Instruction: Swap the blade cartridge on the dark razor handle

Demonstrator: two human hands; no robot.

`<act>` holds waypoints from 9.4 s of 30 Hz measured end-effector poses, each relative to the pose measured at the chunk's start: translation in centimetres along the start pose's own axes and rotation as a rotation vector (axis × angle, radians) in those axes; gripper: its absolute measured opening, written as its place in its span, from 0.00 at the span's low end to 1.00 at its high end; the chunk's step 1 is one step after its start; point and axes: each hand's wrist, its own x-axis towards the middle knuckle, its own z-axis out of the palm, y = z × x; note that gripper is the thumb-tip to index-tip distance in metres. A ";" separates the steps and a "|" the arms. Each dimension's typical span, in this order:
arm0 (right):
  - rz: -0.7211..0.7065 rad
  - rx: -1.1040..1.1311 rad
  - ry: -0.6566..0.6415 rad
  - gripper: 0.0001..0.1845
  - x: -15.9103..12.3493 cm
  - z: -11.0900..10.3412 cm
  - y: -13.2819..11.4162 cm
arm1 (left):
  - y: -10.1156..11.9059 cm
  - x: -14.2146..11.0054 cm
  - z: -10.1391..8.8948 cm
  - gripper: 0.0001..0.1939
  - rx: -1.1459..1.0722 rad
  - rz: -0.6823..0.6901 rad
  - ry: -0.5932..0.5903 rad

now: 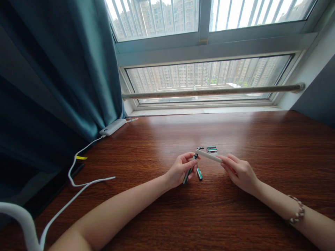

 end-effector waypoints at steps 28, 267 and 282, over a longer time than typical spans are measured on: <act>0.011 0.073 0.014 0.14 0.1 0.1 0.1 | 0.3 -0.1 0.3 0.13 0.149 -0.006 0.097; 0.081 0.473 -0.260 0.18 3.6 2.2 -4.2 | 3.7 0.2 0.8 0.09 0.284 -0.276 0.226; 0.144 0.531 0.154 0.20 3.5 1.3 -5.8 | 3.4 -0.6 2.2 0.13 0.144 -0.417 -0.027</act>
